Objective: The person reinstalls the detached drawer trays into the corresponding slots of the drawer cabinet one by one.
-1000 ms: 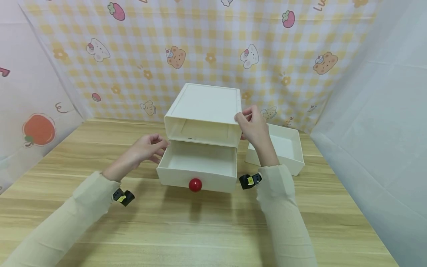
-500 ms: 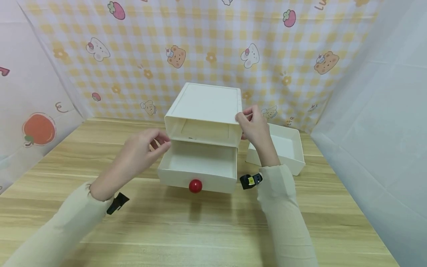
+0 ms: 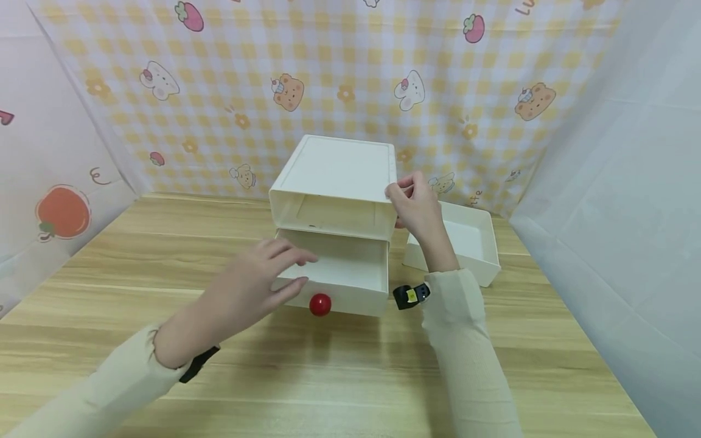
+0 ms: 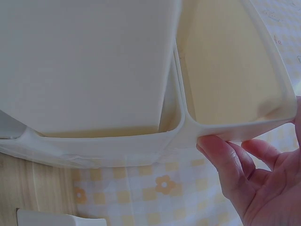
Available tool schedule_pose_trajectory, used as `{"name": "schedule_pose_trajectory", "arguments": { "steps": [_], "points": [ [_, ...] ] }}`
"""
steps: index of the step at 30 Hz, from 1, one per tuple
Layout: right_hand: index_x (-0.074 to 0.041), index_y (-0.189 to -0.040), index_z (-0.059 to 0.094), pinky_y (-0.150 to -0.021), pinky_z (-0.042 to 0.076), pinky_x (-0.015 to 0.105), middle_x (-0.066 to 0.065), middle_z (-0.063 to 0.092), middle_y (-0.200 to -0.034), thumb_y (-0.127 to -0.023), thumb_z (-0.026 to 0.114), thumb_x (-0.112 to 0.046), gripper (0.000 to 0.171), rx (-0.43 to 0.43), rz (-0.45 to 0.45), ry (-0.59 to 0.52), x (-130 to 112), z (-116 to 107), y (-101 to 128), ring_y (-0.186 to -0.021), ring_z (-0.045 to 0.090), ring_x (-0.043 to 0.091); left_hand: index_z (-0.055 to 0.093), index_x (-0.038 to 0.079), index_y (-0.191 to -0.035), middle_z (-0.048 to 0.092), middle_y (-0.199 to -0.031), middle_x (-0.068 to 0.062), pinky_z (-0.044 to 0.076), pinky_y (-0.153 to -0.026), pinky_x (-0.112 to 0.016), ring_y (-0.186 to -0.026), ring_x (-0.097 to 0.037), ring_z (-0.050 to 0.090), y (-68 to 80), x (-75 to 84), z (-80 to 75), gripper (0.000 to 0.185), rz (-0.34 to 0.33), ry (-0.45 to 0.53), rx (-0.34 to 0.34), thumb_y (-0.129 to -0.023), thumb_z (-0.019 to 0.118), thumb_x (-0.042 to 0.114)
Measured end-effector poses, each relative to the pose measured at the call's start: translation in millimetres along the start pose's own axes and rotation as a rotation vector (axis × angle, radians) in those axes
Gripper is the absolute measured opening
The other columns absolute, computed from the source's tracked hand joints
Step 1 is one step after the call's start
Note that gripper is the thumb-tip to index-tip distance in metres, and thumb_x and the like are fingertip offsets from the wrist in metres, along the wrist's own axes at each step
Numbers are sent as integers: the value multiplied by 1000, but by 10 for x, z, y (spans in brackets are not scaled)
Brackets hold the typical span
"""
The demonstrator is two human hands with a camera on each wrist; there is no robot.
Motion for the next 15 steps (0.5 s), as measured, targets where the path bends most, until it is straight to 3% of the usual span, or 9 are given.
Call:
{"name": "schedule_pose_trajectory", "arguments": {
  "steps": [7, 15],
  "points": [
    [-11, -99, 44, -55, 55, 25, 5, 47, -92, -91, 48, -28, 19, -6, -3, -3, -2, 3, 2, -66, 54, 15, 66, 18, -100, 63, -88, 3, 49, -63, -24, -76, -16, 56, 26, 91, 127, 26, 36, -51, 49, -76, 75, 13],
    [-11, -99, 44, -55, 55, 25, 5, 47, -91, -91, 48, -28, 20, -4, -1, -3, -2, 2, 1, -66, 54, 15, 67, 19, -100, 63, -91, 3, 49, -70, -27, -78, -17, 56, 38, 150, 189, 31, 15, -56, 30, -73, 71, 5]
  ]
}}
Point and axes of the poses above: each hand's wrist, its own y-axis away from the middle knuckle, its own z-axis out of the palm, x = y × z, the point moved 2 cm from there along -y, towards the middle knuckle
